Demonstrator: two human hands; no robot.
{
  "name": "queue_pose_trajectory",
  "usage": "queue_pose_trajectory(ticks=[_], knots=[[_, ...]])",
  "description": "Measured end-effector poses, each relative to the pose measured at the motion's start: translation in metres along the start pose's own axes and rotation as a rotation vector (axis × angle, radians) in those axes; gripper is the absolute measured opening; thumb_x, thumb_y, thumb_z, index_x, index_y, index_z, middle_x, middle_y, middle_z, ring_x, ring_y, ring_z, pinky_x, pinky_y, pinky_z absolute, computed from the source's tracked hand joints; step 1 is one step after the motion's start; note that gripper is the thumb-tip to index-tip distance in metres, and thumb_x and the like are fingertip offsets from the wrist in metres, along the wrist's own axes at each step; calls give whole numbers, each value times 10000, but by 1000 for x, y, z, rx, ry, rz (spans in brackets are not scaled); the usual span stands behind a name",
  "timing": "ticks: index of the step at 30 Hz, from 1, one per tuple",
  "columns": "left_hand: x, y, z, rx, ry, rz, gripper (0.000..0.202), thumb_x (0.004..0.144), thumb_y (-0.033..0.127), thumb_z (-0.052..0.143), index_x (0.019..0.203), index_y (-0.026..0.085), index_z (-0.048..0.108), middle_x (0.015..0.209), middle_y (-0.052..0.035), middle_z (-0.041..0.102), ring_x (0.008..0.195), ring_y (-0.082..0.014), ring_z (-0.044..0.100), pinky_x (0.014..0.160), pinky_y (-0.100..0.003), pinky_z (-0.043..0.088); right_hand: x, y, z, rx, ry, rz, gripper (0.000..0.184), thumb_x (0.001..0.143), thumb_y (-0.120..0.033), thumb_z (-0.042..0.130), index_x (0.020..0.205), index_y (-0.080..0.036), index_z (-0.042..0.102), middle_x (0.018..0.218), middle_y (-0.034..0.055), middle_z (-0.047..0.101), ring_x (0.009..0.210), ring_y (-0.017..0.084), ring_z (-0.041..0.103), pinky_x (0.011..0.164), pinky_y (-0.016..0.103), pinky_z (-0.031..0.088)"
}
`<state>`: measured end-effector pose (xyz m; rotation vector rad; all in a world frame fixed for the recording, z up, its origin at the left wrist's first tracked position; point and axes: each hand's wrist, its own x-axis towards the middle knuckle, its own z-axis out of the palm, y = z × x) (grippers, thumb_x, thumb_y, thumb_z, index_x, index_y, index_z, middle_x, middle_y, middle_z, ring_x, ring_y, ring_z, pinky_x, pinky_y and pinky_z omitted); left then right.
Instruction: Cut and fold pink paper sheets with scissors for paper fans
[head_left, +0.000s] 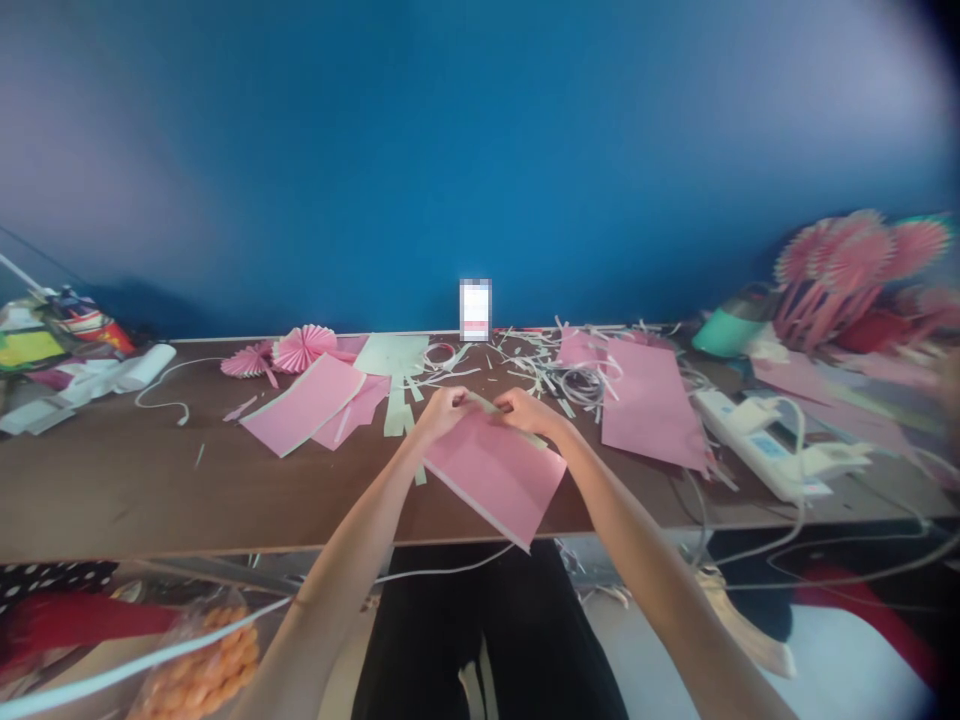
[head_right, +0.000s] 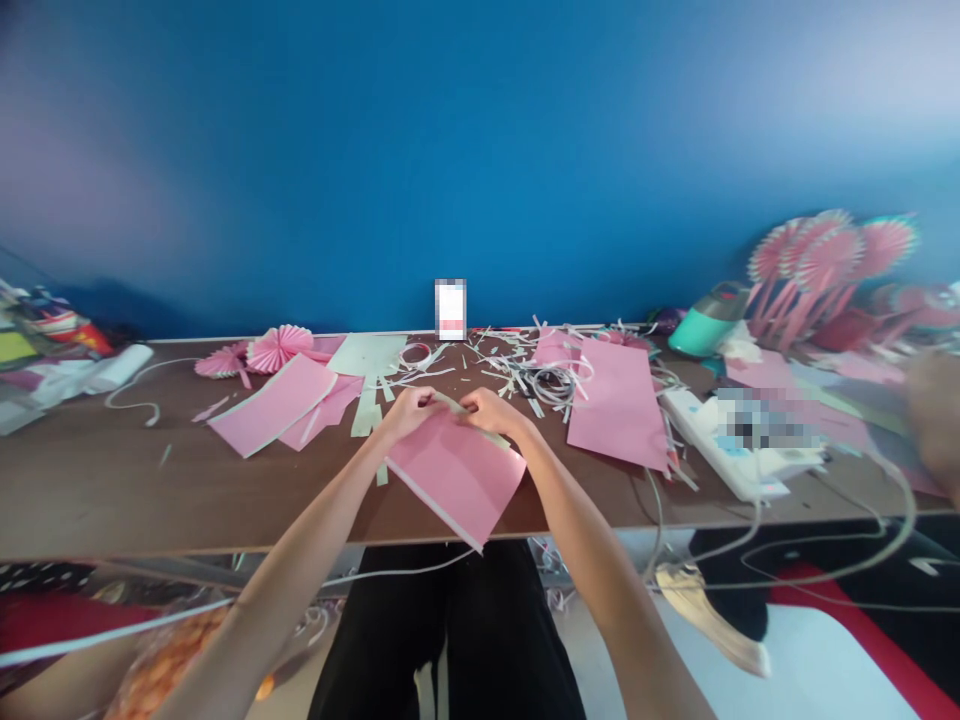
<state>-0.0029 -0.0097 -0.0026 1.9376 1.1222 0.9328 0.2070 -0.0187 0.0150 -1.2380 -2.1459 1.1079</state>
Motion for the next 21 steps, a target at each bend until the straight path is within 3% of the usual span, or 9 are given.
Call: queue_pose_trajectory(ticks=[4,7,10,12,16,21], knots=[[-1,-2,-4,-47,34,-15,280,789,396,558,650,156,521,599,23,507,549,-104,449,526,-232,327,2,2,-2,-47,59,-17,422,789,-533,528,716,-132,637,661,9,607,602,137,504,550,231,344],[-1,-1,-6,-27,109,-8,291,800,389,546,627,164,482,578,27,455,532,-98,410,507,-229,307,3,10,-10,-67,259,-22,383,882,-463,412,836,-166,648,797,36,663,706,165,580,636,246,410],[-1,1,-6,11,148,6,260,803,386,554,672,166,510,597,17,470,564,-115,434,532,-237,340,1,25,-25,-275,594,179,243,880,-279,430,984,-205,636,974,64,677,889,207,604,746,279,429],[0,1,-5,19,134,7,238,809,387,551,728,164,535,633,7,503,603,-130,465,563,-244,368,-2,35,-36,-461,695,380,271,853,-184,444,1052,-207,626,1045,94,662,969,242,586,770,309,427],[1,-3,-3,30,109,15,247,836,401,518,764,165,533,679,1,528,626,-134,478,580,-245,368,-5,48,-57,-732,679,476,355,815,-96,440,1098,-180,636,1102,145,636,1041,282,555,803,343,423],[1,-6,-2,-14,63,9,298,828,462,526,776,168,521,683,9,549,602,-124,483,532,-226,331,6,46,-74,-880,494,546,293,798,-119,490,1023,-114,677,1042,211,649,1099,337,532,813,382,432]])
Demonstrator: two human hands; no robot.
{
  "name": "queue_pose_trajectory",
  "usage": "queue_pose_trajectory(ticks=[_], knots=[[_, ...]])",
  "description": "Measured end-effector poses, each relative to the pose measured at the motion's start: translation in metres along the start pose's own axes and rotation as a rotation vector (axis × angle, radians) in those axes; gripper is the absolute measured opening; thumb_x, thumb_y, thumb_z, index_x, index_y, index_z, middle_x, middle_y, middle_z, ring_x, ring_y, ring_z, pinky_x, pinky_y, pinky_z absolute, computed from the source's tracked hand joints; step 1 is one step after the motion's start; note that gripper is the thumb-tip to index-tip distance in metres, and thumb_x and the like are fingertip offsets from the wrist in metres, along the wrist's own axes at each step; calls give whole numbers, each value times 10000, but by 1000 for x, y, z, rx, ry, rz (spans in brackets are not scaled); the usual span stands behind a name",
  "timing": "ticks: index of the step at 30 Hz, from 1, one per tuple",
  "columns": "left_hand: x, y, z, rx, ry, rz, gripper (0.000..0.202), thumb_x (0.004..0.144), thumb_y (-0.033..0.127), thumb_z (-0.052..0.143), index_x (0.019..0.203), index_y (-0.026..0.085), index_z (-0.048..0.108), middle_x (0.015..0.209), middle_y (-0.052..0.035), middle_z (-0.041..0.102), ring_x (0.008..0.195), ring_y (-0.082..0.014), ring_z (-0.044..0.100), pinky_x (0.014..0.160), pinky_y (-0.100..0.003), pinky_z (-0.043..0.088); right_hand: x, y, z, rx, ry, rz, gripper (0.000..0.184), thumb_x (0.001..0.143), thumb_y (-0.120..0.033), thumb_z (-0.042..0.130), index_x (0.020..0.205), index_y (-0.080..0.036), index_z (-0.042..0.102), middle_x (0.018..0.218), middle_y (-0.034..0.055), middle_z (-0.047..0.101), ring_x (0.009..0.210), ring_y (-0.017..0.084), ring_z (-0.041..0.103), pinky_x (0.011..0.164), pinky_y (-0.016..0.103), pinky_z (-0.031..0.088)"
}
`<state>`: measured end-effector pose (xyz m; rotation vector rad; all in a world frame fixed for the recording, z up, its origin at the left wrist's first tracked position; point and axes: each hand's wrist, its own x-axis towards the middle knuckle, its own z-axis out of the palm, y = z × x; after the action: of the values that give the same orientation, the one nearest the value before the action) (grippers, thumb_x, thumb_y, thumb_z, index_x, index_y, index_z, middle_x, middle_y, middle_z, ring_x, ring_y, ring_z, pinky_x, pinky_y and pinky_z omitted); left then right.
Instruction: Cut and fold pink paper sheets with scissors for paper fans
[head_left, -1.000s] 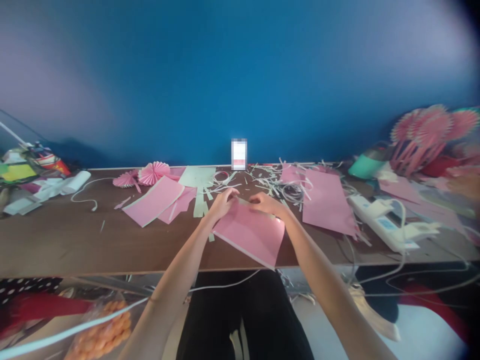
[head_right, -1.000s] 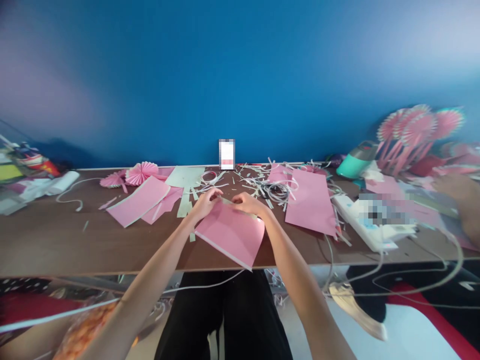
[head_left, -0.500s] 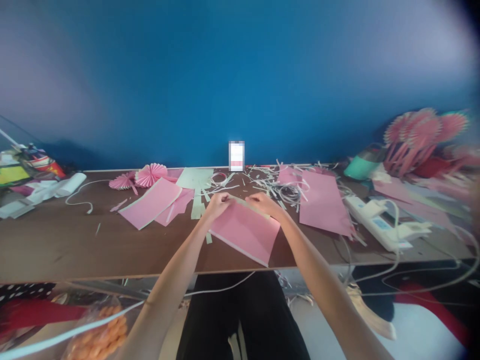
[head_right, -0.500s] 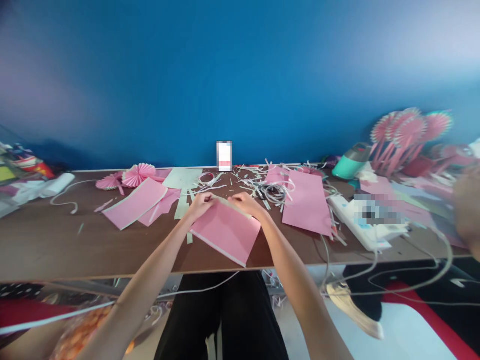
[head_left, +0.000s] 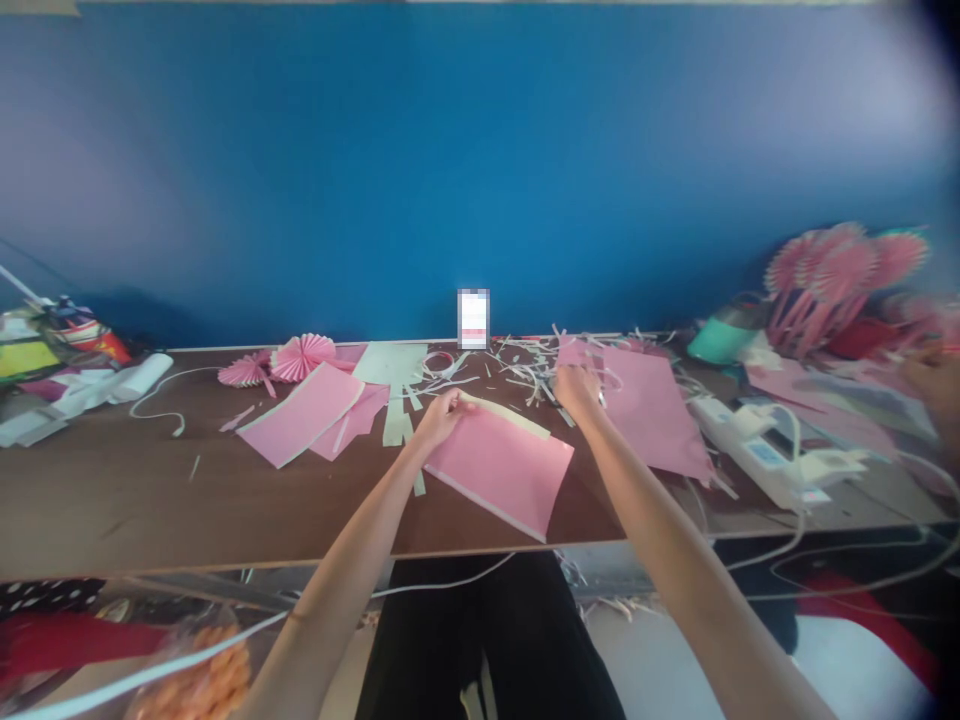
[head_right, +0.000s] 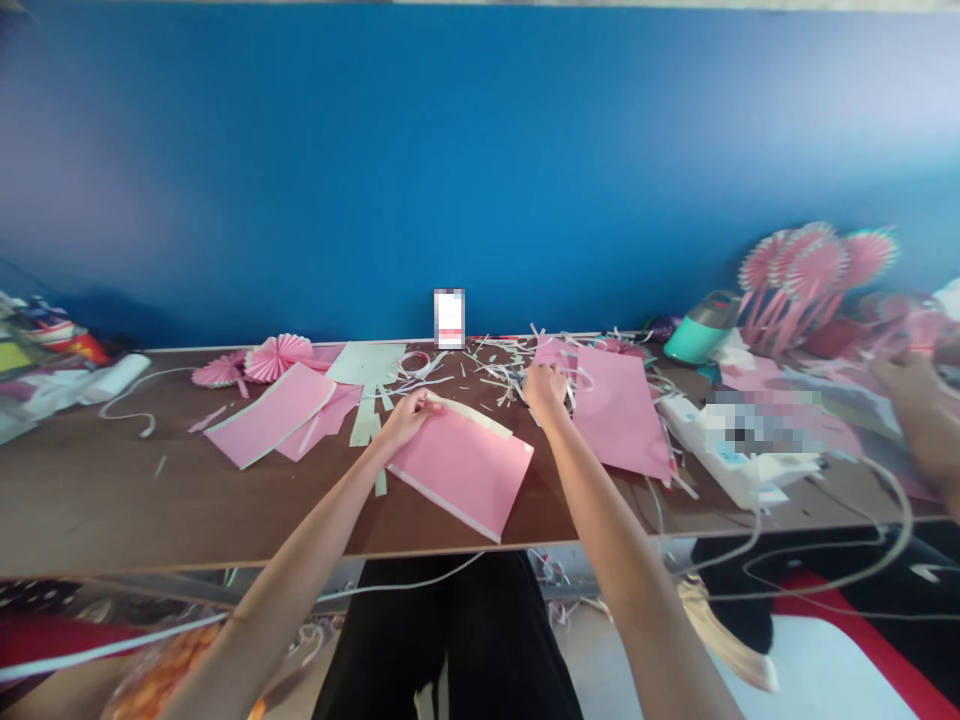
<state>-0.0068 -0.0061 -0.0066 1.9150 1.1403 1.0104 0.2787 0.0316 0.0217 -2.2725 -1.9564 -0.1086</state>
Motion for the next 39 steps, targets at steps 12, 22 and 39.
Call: queue_pose_trajectory(ticks=[12,22,39], knots=[[2,-4,2,31,-28,-16,338,817,466,558,981,170,579,870,-54,661,755,-190,608,614,-258,420,9,1,-15,85,10,20,435,761,-139,511,1192,-182,547,1046,144,639,975,278,584,743,329,445],[-6,7,8,465,47,41,354,900,407,453,1219,258,490,1147,-66,596,936,-218,595,721,-303,430,4,-4,-9,-100,-16,-155,304,769,-104,507,1046,-141,628,989,182,649,1074,324,527,896,415,363],[-5,9,13,570,69,127,229,908,235,425,1088,221,565,1062,-75,624,890,-236,585,760,-339,418,10,-4,-11,5,153,-135,328,866,-121,452,1184,-111,531,1133,222,586,1158,340,456,847,401,406]])
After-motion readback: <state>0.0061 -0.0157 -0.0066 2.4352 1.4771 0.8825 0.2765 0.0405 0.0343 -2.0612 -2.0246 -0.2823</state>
